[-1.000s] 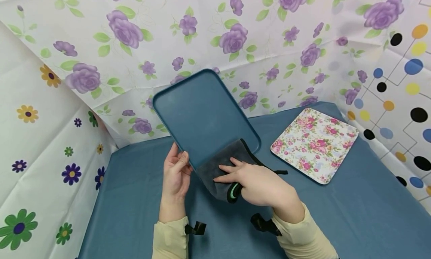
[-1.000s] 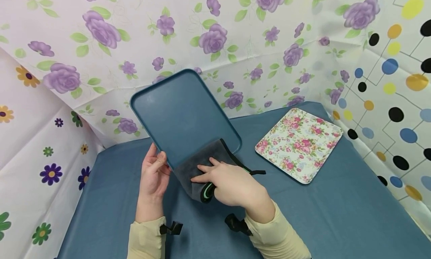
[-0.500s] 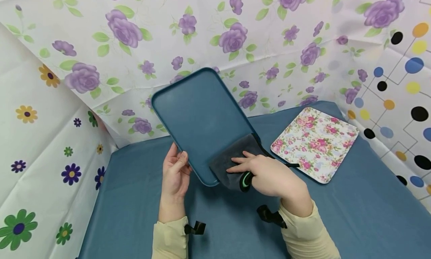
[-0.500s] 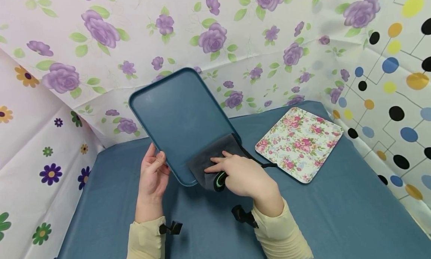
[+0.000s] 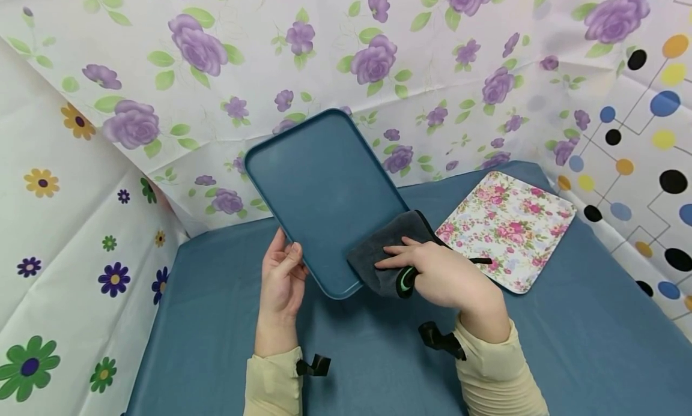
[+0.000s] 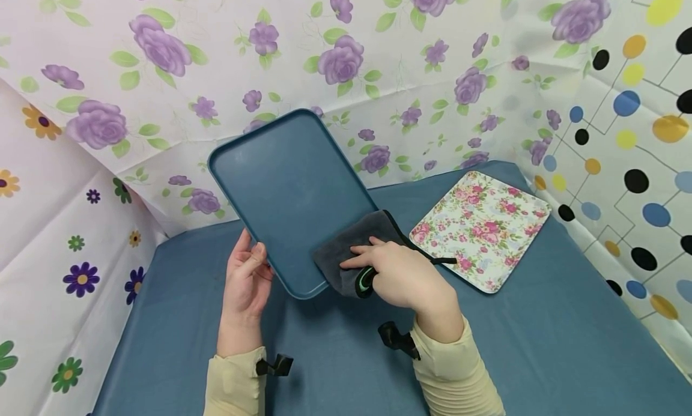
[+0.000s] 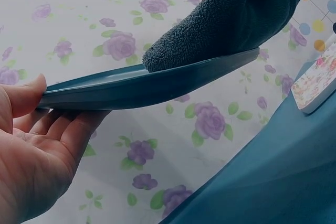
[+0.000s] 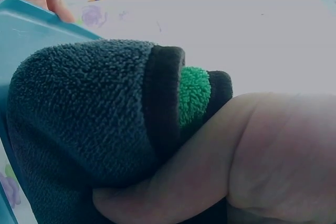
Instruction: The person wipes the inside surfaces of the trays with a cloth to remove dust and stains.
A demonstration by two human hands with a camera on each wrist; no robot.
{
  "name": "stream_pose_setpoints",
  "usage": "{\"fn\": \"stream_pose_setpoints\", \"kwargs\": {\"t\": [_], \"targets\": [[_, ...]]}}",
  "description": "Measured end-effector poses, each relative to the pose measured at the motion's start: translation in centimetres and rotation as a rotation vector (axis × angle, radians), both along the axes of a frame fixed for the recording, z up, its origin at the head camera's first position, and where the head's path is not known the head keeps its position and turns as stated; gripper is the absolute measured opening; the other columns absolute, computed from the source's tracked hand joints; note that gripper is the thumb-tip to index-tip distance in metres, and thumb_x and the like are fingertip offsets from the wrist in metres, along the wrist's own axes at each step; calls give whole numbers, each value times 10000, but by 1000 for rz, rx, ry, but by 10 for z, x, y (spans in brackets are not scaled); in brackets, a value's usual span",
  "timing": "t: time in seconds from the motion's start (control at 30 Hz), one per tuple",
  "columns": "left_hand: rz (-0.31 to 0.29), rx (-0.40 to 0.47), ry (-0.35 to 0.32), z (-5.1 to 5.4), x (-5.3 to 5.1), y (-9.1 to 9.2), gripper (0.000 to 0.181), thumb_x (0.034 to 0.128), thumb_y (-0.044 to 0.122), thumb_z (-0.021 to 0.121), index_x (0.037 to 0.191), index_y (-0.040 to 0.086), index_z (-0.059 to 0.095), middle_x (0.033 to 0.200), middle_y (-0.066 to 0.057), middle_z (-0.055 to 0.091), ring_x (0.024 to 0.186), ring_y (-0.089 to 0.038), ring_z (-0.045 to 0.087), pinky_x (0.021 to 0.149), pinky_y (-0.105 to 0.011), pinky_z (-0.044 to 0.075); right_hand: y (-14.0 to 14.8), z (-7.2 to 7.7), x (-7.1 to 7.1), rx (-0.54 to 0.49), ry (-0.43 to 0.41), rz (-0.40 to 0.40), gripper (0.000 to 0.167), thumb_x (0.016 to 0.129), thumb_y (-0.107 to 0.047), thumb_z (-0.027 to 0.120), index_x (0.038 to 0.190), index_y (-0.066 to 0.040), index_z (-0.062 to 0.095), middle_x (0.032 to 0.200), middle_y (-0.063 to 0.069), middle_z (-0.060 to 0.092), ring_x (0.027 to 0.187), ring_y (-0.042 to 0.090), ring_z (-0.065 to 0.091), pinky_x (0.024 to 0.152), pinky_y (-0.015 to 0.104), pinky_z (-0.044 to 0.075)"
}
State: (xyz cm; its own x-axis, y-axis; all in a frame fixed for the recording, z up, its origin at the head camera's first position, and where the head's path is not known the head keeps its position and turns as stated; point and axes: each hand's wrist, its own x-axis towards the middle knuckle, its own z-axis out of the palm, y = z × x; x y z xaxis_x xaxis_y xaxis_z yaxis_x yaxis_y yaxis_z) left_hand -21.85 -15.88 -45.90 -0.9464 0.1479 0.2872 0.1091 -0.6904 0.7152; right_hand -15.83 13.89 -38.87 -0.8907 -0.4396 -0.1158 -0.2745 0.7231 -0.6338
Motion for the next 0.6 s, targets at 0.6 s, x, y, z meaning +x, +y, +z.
{"fn": "stream_pose_setpoints", "kwargs": {"t": [0.6], "targets": [[0, 6, -2, -1, 1, 1, 577, 1088, -44, 562, 1639, 27, 404, 993, -66, 758, 792, -157, 718, 607, -244, 531, 6, -2, -1, 20, 12, -26, 861, 866, 224, 355, 1476, -291, 681, 1630, 8, 502, 1611, 313, 241, 501, 300, 195]]}}
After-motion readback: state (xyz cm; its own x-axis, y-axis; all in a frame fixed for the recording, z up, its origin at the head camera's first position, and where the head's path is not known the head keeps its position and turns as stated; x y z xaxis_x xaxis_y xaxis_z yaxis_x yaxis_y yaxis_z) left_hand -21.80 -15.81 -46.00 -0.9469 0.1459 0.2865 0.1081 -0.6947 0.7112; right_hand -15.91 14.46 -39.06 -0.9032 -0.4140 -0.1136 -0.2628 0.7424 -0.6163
